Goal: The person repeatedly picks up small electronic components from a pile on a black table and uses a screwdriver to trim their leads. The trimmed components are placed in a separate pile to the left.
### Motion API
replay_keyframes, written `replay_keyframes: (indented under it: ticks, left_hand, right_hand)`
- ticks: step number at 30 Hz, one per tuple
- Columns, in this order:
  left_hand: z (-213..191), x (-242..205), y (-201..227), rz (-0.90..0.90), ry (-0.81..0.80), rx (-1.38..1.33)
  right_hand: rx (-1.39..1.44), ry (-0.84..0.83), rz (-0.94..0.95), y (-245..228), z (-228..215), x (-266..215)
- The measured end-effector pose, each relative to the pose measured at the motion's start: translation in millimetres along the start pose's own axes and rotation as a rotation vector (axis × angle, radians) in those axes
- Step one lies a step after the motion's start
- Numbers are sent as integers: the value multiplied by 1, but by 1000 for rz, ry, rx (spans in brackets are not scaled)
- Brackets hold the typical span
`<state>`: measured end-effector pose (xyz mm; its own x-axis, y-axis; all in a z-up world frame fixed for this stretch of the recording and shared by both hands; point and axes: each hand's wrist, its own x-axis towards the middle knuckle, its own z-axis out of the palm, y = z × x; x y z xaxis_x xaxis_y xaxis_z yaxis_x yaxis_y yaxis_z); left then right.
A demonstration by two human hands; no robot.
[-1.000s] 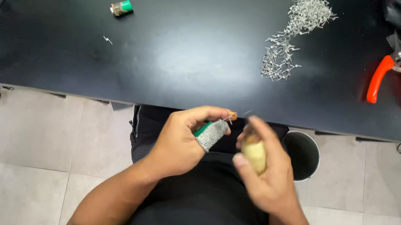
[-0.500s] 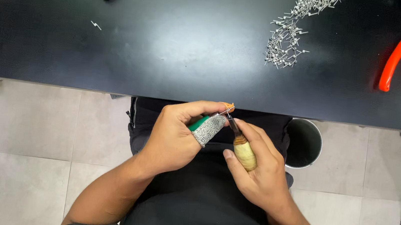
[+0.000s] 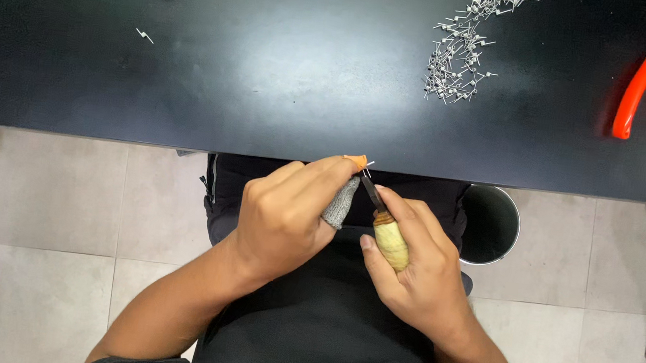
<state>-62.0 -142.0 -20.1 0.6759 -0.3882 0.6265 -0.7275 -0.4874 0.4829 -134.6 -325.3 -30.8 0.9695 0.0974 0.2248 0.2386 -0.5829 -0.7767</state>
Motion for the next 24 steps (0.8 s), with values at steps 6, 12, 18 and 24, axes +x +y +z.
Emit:
replay_keyframes:
  ticks: [6,12,18,24]
  left_hand:
    - [-6,4,-1,27,-8,15]
    - [-9,4,1,-216,-15,-259]
    - [-9,3,-1,-484,-111,-599]
    - [-3,-4,-8,27,15,83]
  right_hand:
    - [-61,-2,-56,-1,-1,3]
    - [5,104,-110,2,-1,4]
    - [7,98,-105,2,1,4]
    - [10,93,-117,3,2,4]
